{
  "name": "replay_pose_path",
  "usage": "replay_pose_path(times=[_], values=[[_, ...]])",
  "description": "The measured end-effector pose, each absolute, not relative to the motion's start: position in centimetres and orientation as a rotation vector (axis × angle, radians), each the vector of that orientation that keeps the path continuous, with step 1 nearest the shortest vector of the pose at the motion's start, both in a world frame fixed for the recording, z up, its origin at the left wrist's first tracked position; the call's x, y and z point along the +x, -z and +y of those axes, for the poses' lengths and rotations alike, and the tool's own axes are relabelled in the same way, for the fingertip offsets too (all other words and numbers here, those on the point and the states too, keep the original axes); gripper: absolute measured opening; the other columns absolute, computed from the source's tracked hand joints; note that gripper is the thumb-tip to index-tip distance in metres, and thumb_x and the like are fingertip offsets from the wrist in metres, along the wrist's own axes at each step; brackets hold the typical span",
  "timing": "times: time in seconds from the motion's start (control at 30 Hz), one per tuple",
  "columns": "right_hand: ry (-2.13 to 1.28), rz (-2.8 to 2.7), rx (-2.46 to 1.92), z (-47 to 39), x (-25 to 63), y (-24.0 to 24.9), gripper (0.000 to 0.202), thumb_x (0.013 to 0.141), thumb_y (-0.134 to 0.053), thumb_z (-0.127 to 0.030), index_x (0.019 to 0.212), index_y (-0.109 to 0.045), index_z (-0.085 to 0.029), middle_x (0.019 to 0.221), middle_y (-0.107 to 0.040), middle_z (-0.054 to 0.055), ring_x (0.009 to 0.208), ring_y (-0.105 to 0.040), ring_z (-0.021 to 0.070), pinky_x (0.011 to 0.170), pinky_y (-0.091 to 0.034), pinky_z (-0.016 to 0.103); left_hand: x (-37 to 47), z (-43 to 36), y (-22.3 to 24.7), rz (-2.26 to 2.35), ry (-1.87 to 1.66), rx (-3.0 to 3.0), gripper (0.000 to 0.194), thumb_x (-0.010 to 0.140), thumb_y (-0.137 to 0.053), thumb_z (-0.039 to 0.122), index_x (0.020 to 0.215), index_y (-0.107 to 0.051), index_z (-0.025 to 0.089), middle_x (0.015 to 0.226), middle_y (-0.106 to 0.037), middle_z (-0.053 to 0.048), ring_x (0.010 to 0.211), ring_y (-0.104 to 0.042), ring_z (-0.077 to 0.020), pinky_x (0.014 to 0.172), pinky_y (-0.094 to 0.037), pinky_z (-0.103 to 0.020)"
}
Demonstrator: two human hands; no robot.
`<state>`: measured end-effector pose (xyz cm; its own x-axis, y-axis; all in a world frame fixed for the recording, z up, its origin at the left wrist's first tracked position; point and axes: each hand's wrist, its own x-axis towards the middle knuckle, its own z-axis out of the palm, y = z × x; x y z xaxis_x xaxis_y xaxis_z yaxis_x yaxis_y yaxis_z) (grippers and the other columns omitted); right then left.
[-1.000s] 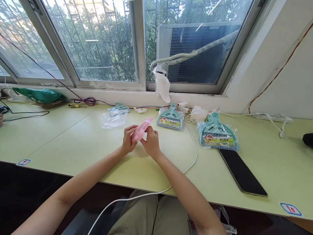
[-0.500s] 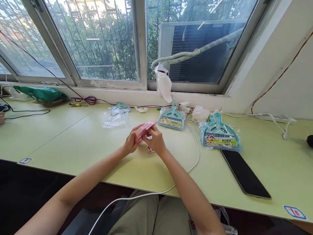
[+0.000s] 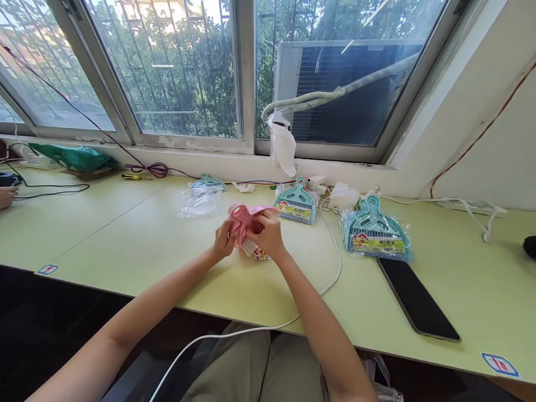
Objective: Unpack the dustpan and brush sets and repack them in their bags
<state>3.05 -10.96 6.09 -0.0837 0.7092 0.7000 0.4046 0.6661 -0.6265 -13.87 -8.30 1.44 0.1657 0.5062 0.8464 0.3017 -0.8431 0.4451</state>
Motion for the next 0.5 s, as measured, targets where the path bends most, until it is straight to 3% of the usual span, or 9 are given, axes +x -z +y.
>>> replay_pose_path(times=[0.13,0.23,0.4,0.5], values=[[-0.518,-1.718,-0.765,-11.8,3.2,-6.7,0.005,0.067,-0.064,-0.019,0.068,-0.06,-0.02,0.079,-0.053,-0.001,0.057,-0.05,0.0088,0.051,-0.048,0.023,-16.5,-6.5,-3.1,1.27,-2.076,1.681,0.046,0.095,-0.035,0.059,0.108,-0.057,0.021,0.079,-0.059,-0.002,0.072,-0.052,-0.0169,0.066,-0.043,-0.029],[-0.601,-1.685,-0.72,-12.4,3.4,-7.5,0.005,0.075,-0.063,-0.026,0.074,-0.064,-0.02,0.083,-0.056,0.0,0.058,-0.053,0.0091,0.052,-0.047,0.023,-19.6,-4.6,-4.7,1.366,-2.204,1.383,0.041,0.094,-0.038,0.057,0.088,-0.057,0.021,0.073,-0.053,0.0,0.072,-0.048,-0.0152,0.065,-0.04,-0.027],[-0.119,-1.719,-1.081,-12.2,5.7,-9.4,0.024,0.079,-0.063,-0.037,0.062,-0.064,-0.02,0.065,-0.057,0.001,0.059,-0.051,0.0128,0.058,-0.039,0.027,-22.0,-2.2,-4.6,1.224,-1.615,1.319,0.039,0.08,-0.061,0.056,0.072,-0.061,0.017,0.067,-0.056,-0.001,0.064,-0.051,-0.0135,0.06,-0.041,-0.026],[-0.111,-1.91,-1.521,-11.7,7.8,-9.9,0.035,0.083,-0.057,-0.047,0.061,-0.068,-0.022,0.066,-0.064,0.004,0.066,-0.059,0.0183,0.061,-0.038,0.029,-21.7,-2.3,-3.6,1.218,-1.294,1.384,0.04,0.068,-0.072,0.054,0.071,-0.068,0.014,0.065,-0.061,-0.003,0.06,-0.054,-0.0147,0.055,-0.039,-0.026]])
